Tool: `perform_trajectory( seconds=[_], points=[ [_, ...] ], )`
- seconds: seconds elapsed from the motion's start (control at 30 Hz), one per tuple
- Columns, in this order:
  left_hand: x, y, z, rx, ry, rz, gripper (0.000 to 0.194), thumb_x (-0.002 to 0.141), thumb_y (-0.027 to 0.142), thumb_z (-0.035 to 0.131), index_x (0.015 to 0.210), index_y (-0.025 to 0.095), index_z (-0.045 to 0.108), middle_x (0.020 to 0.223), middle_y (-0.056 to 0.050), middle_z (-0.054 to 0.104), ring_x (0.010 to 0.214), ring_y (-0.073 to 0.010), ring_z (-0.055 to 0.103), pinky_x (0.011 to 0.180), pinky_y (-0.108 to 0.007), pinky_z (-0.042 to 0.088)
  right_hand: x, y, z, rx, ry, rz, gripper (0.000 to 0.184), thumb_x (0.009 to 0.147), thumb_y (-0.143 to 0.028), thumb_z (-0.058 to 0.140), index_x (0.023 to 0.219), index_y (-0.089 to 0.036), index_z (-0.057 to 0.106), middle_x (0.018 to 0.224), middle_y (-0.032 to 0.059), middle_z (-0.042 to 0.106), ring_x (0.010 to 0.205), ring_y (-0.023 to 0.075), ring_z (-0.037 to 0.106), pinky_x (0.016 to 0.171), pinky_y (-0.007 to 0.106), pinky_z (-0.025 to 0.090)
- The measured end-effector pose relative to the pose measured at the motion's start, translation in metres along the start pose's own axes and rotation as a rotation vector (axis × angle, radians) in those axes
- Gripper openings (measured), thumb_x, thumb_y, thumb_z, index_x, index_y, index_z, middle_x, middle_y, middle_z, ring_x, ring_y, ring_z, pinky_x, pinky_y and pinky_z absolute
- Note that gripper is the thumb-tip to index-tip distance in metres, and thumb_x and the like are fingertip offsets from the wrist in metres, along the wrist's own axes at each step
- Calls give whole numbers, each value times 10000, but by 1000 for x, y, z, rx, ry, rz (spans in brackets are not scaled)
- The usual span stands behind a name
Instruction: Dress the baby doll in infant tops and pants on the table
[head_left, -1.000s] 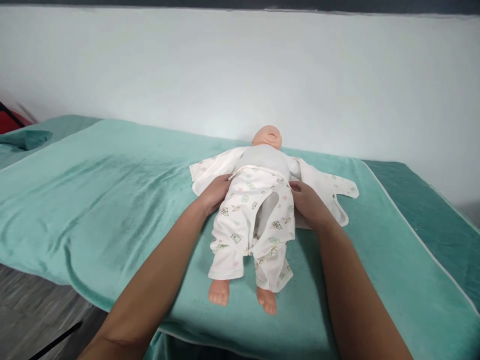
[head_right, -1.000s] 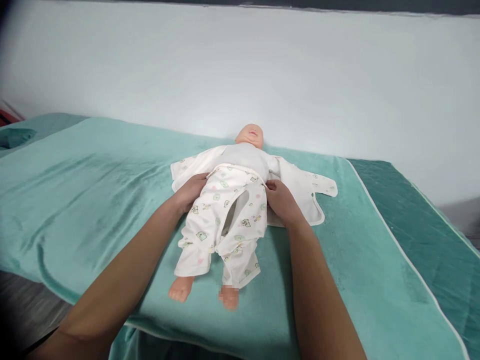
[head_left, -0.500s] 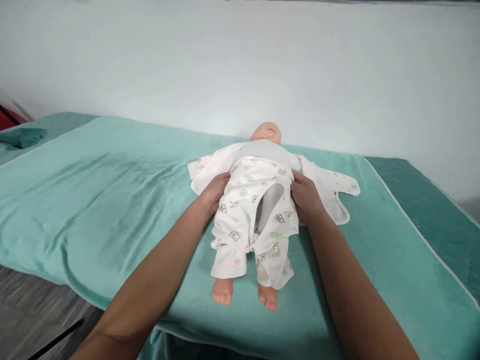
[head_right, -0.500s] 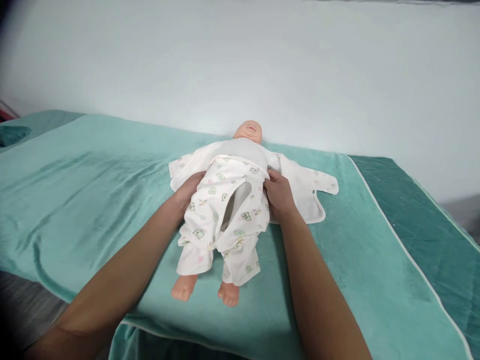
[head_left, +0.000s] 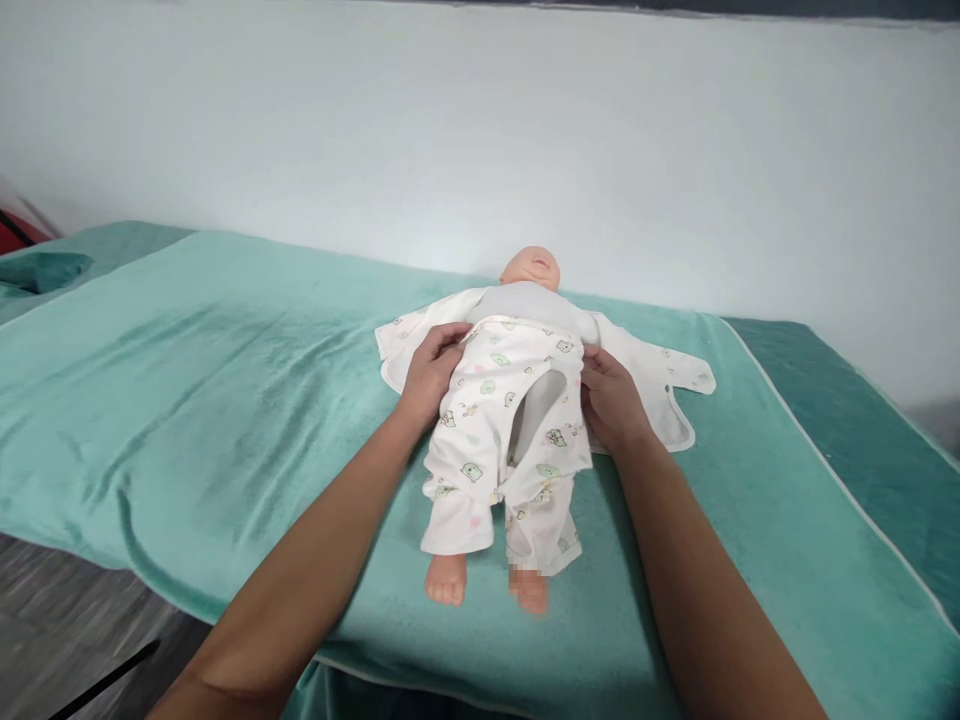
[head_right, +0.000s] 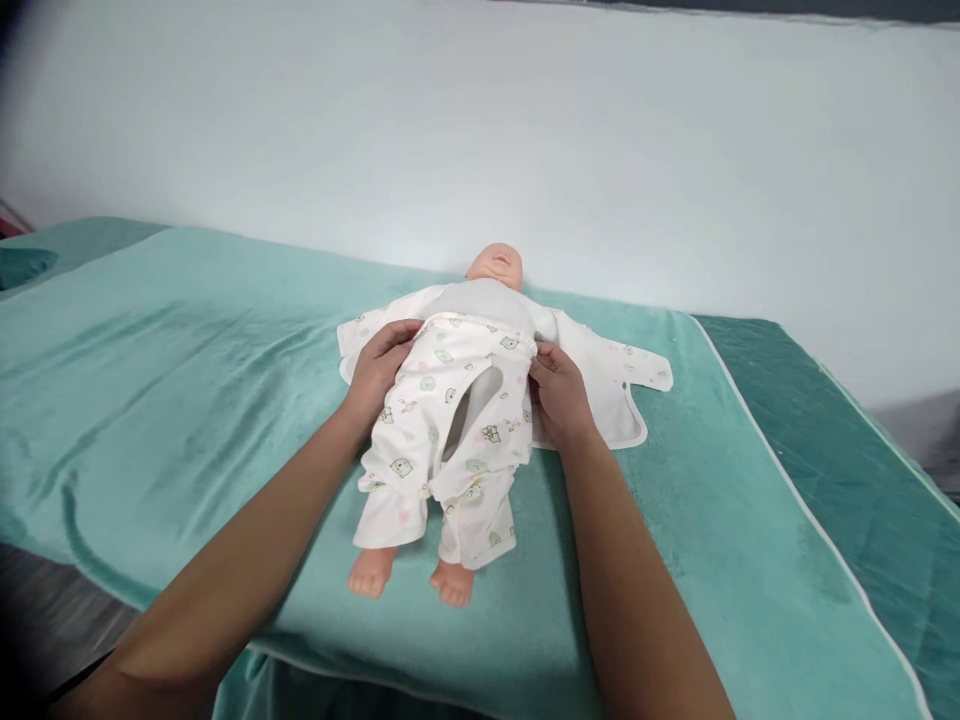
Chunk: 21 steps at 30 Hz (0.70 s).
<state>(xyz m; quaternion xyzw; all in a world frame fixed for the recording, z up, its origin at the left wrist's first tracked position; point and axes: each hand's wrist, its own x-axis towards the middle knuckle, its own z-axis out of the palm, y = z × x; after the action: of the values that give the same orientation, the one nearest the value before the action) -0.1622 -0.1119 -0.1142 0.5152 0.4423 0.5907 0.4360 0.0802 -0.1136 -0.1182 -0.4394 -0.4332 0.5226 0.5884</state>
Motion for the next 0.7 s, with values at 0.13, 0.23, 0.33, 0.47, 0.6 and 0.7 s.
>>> perform_trajectory(
  seconds=[0.13,0.23,0.33,0.47,0.6,0.7],
  points=[
    [5,6,3,143,-27,141,259,877,398,661,1069,230,705,1200,-64,645,1161,-215,609,1048,-375,485,3,6,1,-194,119,-119,225,814,-442,723,903,-242,673,880,21,731,874,226,672,837,413,548],
    [12,10,6,268,-82,303,232,873,379,682,1059,245,714,1249,-73,601,1242,-220,569,1077,-375,469,3,5,2,-333,204,-238,199,841,-426,695,927,-251,658,916,17,698,903,212,641,872,391,525],
    [17,13,8,377,-145,361,198,862,356,703,1024,243,691,1274,-75,607,1260,-227,560,1085,-389,450,3,0,2,-347,150,-283,228,846,-443,699,977,-265,646,950,11,666,916,200,622,891,378,513],
    [24,16,12,466,-158,355,105,894,324,645,909,223,620,1127,-58,654,1097,-216,603,938,-364,487,7,-11,1,-356,-35,-323,253,797,-417,759,955,-273,625,1006,10,621,993,205,598,979,383,478],
    [38,15,17,518,-100,329,123,949,260,529,835,223,557,887,-18,646,851,-187,578,803,-341,447,15,-21,-2,-444,-217,-396,218,803,-380,762,942,-279,629,1103,24,578,1133,223,553,1070,394,416],
    [47,14,19,457,-48,270,168,962,254,501,799,225,526,804,1,617,765,-173,534,737,-322,410,18,-30,-1,-556,-283,-377,256,792,-394,780,978,-288,640,1173,26,566,1172,230,526,1079,392,396]
  ],
)
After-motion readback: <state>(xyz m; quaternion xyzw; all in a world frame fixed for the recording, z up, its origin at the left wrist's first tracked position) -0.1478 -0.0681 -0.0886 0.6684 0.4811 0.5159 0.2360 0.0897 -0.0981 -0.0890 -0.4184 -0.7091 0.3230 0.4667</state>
